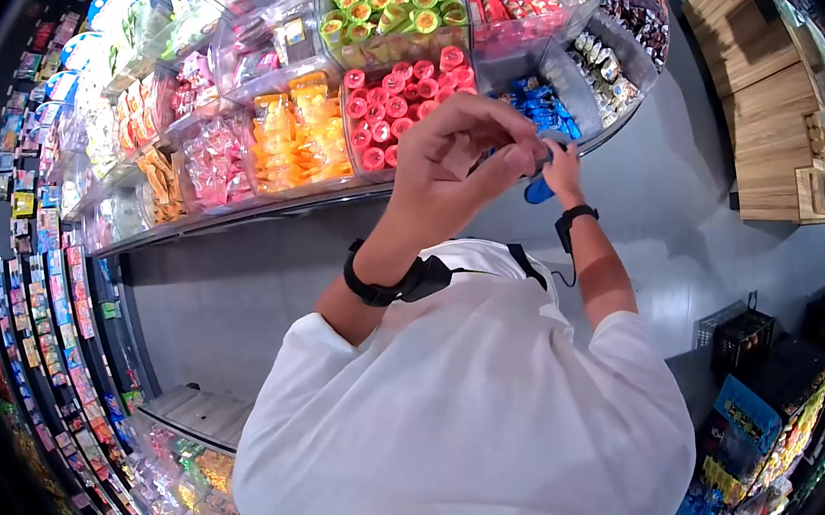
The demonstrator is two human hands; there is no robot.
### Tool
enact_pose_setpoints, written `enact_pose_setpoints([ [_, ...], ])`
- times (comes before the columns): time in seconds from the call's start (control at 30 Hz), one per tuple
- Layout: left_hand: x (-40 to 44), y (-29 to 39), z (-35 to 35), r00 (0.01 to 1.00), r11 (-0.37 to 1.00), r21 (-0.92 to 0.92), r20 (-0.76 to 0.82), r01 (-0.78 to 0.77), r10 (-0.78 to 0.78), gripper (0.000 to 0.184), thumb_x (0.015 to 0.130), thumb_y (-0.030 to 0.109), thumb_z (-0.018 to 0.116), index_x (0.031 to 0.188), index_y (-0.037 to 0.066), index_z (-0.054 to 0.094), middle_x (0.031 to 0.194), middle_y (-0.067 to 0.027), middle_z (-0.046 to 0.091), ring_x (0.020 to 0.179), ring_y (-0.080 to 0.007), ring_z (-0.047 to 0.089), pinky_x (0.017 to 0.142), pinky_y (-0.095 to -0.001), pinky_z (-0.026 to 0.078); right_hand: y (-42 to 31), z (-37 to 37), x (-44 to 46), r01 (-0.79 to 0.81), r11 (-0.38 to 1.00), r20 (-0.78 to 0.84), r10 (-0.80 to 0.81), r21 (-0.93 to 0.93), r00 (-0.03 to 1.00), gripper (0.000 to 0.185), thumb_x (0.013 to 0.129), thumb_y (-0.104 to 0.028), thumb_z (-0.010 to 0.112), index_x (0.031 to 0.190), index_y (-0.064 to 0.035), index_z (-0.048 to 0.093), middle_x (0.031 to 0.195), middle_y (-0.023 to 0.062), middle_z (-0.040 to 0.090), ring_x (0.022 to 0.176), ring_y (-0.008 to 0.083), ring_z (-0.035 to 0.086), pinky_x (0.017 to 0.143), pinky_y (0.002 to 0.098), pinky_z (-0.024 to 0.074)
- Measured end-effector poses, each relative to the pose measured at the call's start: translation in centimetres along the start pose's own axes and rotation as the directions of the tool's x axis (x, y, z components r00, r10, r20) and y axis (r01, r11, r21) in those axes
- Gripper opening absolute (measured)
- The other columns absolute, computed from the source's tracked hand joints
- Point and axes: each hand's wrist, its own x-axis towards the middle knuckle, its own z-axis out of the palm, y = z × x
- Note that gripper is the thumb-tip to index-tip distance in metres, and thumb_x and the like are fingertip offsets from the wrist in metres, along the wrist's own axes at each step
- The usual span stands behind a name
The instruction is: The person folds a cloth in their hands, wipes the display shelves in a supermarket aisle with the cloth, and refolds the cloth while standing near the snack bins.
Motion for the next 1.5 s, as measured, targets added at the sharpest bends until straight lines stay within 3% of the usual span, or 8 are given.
enact_pose_setpoints([
  [0.2, 1.0, -2.1, 0.5, 1.000, 0.999, -0.028, -0.010, 0.018, -0.018, 0.017, 0.090, -0.005, 0.061, 0.106, -0.005, 0.056, 0.100, -0.0115, 0.063, 0.092, -0.0162, 0.065, 0.083, -0.0307, 0.053, 1.5, -0.9, 1.0, -0.144, 0.989, -0.020, 0.145, 0.019, 0.989, 0.057, 0.074, -0.005, 0.064, 0.129, -0.0209, 0.059, 0.119, 0.0249, 0.051, 0.110, 0.0421, 0.051, 0.097, 0.0481, 0.0429],
  [0.5, 2.1, -5.8, -0.2, 0.982, 0.978, 0.085, -0.034, 0.190, -0.188, 0.014, 0.092, -0.003, 0.060, 0.106, -0.004, 0.059, 0.099, -0.0135, 0.067, 0.094, -0.0177, 0.065, 0.086, -0.0317, 0.052, -4.9, 4.3, -2.7, 0.204, 0.926, 0.015, -0.220, 0.317, 0.975, 0.065, 0.073, 0.000, 0.059, 0.134, -0.0224, 0.054, 0.118, 0.0263, 0.048, 0.108, 0.0459, 0.049, 0.096, 0.0477, 0.0438],
  [0.73, 3.1, -9.3, -1.7, 0.923, 0.895, 0.226, -0.079, 0.385, -0.377, 0.012, 0.093, 0.000, 0.061, 0.104, -0.004, 0.063, 0.099, -0.0127, 0.069, 0.092, -0.0139, 0.065, 0.084, -0.0261, 0.052, 0.7, -3.1, 0.8, 0.014, 0.999, 0.150, -0.022, 0.051, 0.988, 0.060, 0.077, 0.000, 0.058, 0.131, -0.0256, 0.056, 0.124, 0.0209, 0.048, 0.110, 0.0462, 0.048, 0.099, 0.0483, 0.0432],
  [0.87, 1.7, -16.2, -3.8, 0.857, 0.827, 0.237, -0.051, 0.509, -0.513, 0.014, 0.094, 0.004, 0.061, 0.104, -0.005, 0.066, 0.100, -0.0097, 0.070, 0.090, -0.0112, 0.065, 0.081, -0.0245, 0.052, 3.8, -4.8, 2.2, -0.101, 0.994, 0.060, 0.103, -0.033, 0.993, 0.063, 0.073, 0.001, 0.056, 0.131, -0.0239, 0.056, 0.123, 0.0257, 0.048, 0.108, 0.0486, 0.050, 0.096, 0.0504, 0.0442],
  [1.13, -1.2, -31.8, -9.5, 0.707, 0.684, 0.422, 0.131, 0.595, -0.695, 0.019, 0.098, 0.012, 0.056, 0.103, -0.003, 0.065, 0.095, -0.0080, 0.069, 0.086, -0.0106, 0.063, 0.078, -0.0264, 0.051, 1.9, -3.0, 1.8, 0.098, 0.986, 0.019, -0.101, 0.137, 0.995, 0.053, 0.070, -0.001, 0.064, 0.121, -0.0137, 0.063, 0.105, 0.0193, 0.058, 0.101, 0.0404, 0.056, 0.090, 0.0461, 0.0477],
  [1.27, 1.8, -36.4, -9.7, 0.702, 0.630, 0.544, 0.102, 0.554, -0.705, 0.021, 0.100, 0.015, 0.054, 0.102, -0.003, 0.065, 0.094, -0.0087, 0.069, 0.086, -0.0132, 0.064, 0.079, -0.0287, 0.051, 2.5, -7.7, 6.2, 0.121, 0.982, 0.021, -0.126, 0.144, 0.992, 0.036, 0.071, -0.001, 0.058, 0.105, -0.0064, 0.069, 0.097, 0.0176, 0.057, 0.097, 0.0366, 0.056, 0.087, 0.0421, 0.0479],
  [1.33, 4.4, -38.7, -9.5, 0.849, 0.724, 0.570, 0.086, 0.388, -0.522, 0.024, 0.101, 0.016, 0.051, 0.101, -0.004, 0.064, 0.094, -0.0102, 0.069, 0.087, -0.0157, 0.064, 0.079, -0.0300, 0.050, 3.2, -9.6, 9.4, 0.140, 0.975, -0.038, -0.136, 0.171, 0.990, 0.035, 0.072, -0.003, 0.060, 0.105, -0.0094, 0.069, 0.099, 0.0144, 0.056, 0.097, 0.0363, 0.054, 0.089, 0.0436, 0.0469],
  [1.5, 12.3, -43.0, -9.7, 0.911, 0.762, 0.501, -0.252, 0.411, -0.326, 0.021, 0.098, 0.015, 0.052, 0.098, -0.002, 0.065, 0.088, -0.0136, 0.068, 0.081, -0.0205, 0.064, 0.074, -0.0318, 0.049, 2.7, -11.5, 18.6, 0.256, 0.955, -0.173, -0.230, 0.151, 0.958, 0.038, 0.076, -0.004, 0.058, 0.112, -0.0105, 0.066, 0.103, 0.0162, 0.054, 0.102, 0.0365, 0.051, 0.093, 0.0453, 0.0437],
])
